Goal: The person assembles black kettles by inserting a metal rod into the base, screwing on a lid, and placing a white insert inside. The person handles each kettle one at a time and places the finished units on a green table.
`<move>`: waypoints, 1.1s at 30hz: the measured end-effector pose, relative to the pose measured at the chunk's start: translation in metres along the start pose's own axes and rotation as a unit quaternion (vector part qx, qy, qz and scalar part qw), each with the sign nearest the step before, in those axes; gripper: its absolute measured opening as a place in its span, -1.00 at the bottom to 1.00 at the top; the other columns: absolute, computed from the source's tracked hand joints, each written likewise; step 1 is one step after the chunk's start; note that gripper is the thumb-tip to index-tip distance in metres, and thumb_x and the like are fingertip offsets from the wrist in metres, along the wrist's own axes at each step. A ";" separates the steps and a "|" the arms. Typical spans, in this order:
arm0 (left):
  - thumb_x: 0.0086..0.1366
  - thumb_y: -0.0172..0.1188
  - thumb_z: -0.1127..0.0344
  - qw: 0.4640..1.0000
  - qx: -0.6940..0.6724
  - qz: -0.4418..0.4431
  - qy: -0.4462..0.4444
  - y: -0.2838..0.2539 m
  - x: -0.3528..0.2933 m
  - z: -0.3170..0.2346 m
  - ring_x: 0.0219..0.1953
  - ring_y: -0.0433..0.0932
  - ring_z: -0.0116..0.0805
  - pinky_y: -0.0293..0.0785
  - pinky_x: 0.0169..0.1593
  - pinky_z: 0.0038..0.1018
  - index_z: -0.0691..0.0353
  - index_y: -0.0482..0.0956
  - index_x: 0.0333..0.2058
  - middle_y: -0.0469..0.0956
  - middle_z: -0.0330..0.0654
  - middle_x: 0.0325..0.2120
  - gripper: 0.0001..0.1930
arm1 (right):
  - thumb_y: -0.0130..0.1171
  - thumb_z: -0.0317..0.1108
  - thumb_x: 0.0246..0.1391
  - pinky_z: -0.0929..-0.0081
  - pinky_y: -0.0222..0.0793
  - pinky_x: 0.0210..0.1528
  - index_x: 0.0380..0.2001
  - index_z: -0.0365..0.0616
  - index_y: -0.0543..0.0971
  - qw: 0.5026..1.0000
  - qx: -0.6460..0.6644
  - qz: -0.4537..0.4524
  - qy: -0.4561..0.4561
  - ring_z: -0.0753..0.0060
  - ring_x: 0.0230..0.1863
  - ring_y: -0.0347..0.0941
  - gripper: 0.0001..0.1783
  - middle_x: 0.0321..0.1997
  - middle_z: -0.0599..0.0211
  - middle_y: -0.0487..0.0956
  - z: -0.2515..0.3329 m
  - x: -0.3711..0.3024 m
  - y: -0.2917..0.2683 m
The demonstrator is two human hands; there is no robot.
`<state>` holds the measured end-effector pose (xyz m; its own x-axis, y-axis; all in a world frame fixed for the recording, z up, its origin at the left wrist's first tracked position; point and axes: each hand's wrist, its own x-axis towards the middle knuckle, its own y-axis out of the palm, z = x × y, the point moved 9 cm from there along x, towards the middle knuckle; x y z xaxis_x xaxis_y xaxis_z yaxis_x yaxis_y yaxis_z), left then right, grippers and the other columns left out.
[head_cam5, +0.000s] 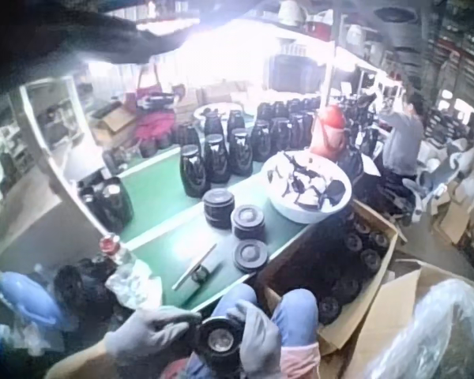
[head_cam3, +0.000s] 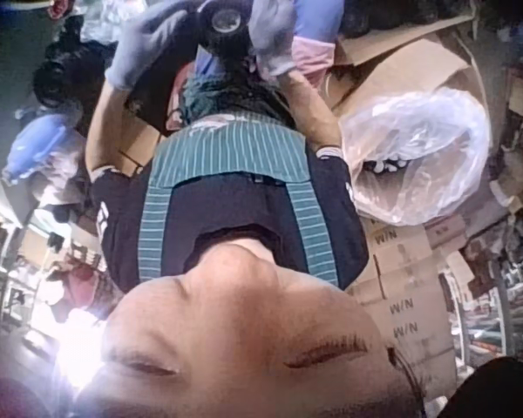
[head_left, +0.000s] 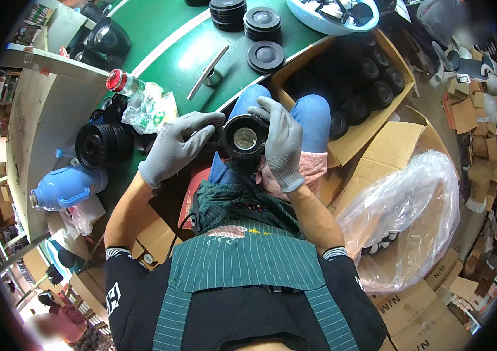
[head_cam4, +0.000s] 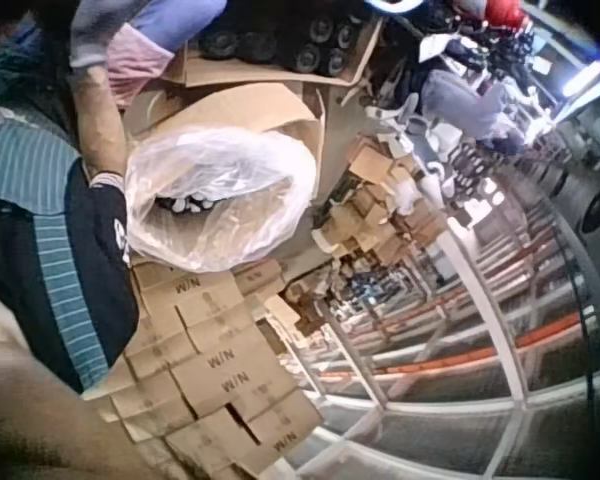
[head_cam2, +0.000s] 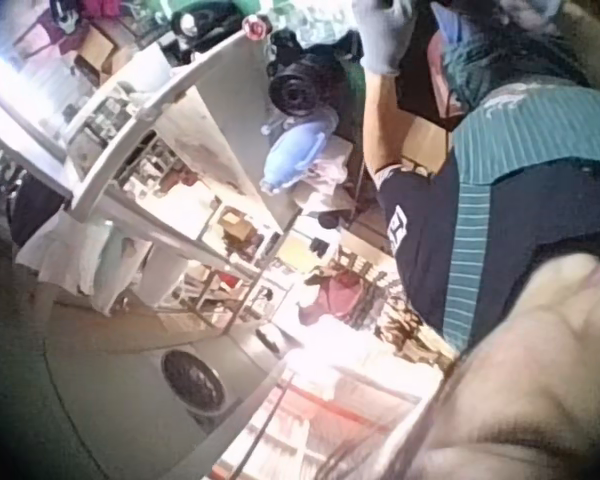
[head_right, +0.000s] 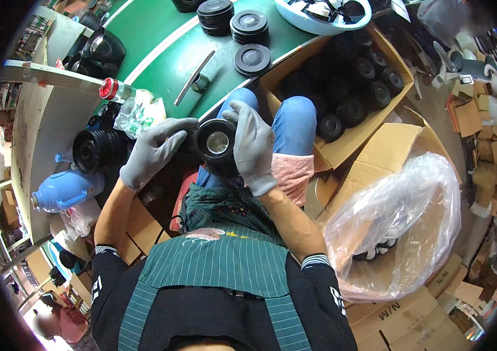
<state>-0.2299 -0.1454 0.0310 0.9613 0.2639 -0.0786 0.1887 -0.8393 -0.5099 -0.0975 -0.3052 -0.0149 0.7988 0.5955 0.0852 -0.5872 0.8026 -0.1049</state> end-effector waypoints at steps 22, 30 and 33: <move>0.23 0.46 0.26 0.953 0.270 0.017 0.132 0.025 0.054 -0.046 -0.22 0.69 0.04 0.61 -0.08 -0.19 0.12 0.75 -0.07 0.64 -0.06 -0.22 -0.71 | -0.14 -0.38 0.59 0.34 0.62 0.09 0.15 -0.41 0.59 0.998 -0.024 -0.023 -0.047 0.11 0.03 0.76 -0.61 -0.03 -0.14 0.75 0.013 0.000 0.002; 0.17 0.59 0.32 0.998 -0.057 -0.015 0.033 0.009 0.016 0.019 0.05 0.66 -0.27 0.58 0.21 -0.34 0.34 0.52 0.19 0.63 -0.04 0.02 -0.35 | -0.16 -0.39 0.60 0.39 0.64 0.17 0.16 -0.45 0.57 1.000 0.002 0.007 0.027 0.22 0.09 0.74 -0.60 0.05 -0.07 0.73 -0.007 0.021 -0.005; -0.03 0.74 0.23 0.999 -0.020 -0.035 -0.020 0.027 0.010 0.035 -0.07 0.63 -0.37 0.59 0.05 -0.35 0.32 0.53 -0.02 0.64 -0.11 -0.05 -0.33 | -0.15 -0.39 0.59 0.35 0.64 0.14 0.11 -0.41 0.59 0.999 -0.020 0.025 0.024 0.17 0.07 0.75 -0.63 0.01 -0.08 0.75 -0.012 0.041 -0.001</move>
<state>-0.2224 -0.1492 -0.0136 0.9366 0.3414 -0.0792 0.2641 -0.8361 -0.4809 -0.0631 -0.2819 -0.0232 0.7747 0.6316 0.0314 -0.6214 0.7695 -0.1477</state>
